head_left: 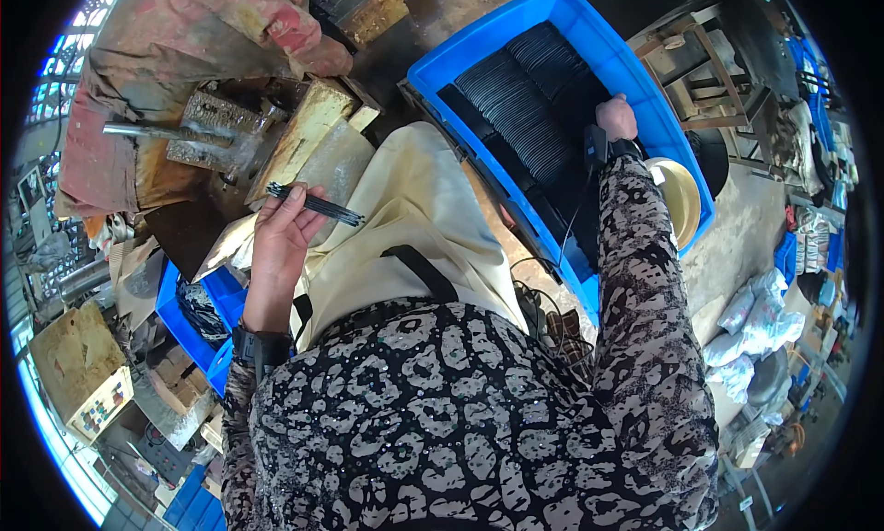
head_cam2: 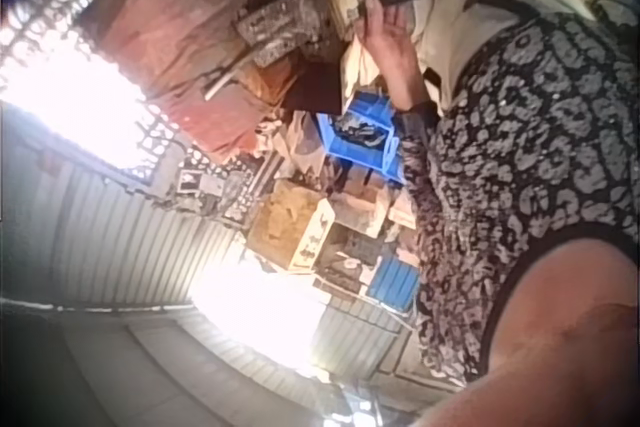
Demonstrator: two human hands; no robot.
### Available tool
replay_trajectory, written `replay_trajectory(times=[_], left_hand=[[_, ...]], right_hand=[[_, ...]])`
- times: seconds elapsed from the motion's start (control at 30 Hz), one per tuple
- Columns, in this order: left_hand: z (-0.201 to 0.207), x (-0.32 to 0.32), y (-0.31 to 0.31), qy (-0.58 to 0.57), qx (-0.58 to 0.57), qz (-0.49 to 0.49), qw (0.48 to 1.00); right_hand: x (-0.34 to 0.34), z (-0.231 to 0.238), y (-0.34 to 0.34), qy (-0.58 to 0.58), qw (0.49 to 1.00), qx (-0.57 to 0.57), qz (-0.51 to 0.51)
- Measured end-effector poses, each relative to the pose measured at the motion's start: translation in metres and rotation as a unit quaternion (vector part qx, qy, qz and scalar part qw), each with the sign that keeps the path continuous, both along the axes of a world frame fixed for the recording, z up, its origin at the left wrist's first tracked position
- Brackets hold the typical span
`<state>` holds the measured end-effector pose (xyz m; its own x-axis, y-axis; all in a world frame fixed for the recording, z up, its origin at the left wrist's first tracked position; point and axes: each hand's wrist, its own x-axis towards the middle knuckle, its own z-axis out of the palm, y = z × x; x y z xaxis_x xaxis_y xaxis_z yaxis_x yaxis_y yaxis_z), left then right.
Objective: The person picks up metal pieces from a blue bin, places them into a machine to be ground, and then moves the finished pieces into a separate blue bin.
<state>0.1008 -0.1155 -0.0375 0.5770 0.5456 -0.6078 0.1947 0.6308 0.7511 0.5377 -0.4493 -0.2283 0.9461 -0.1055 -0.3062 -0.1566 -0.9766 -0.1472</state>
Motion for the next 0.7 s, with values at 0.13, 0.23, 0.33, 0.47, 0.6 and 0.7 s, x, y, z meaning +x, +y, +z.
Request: replay_trajectory(times=[0.13, 0.23, 0.33, 0.47, 0.6, 0.7], left_hand=[[-0.001, -0.001, 0.000, 0.000, -0.003, 0.002, 1.000], [-0.002, 0.001, -0.001, -0.005, -0.005, -0.001, 1.000], [-0.004, 0.002, -0.002, -0.013, -0.003, 0.006, 1.000], [-0.007, 0.003, -0.002, -0.016, -0.005, 0.011, 1.000], [-0.010, 0.004, -0.002, -0.023, -0.012, -0.002, 1.000], [-0.010, 0.005, -0.003, -0.024, -0.020, -0.004, 0.999]], right_hand=[[-0.001, 0.003, -0.001, -0.014, 0.999, -0.035, 0.035], [-0.008, 0.008, 0.003, -0.015, 0.999, -0.014, 0.026], [-0.037, 0.009, 0.008, -0.041, 0.999, 0.004, -0.035], [-0.078, 0.004, 0.001, -0.033, 0.999, 0.022, -0.034], [-0.096, -0.006, -0.016, -0.049, 0.997, 0.058, 0.028], [-0.095, -0.012, -0.021, -0.050, 0.996, 0.048, 0.050]])
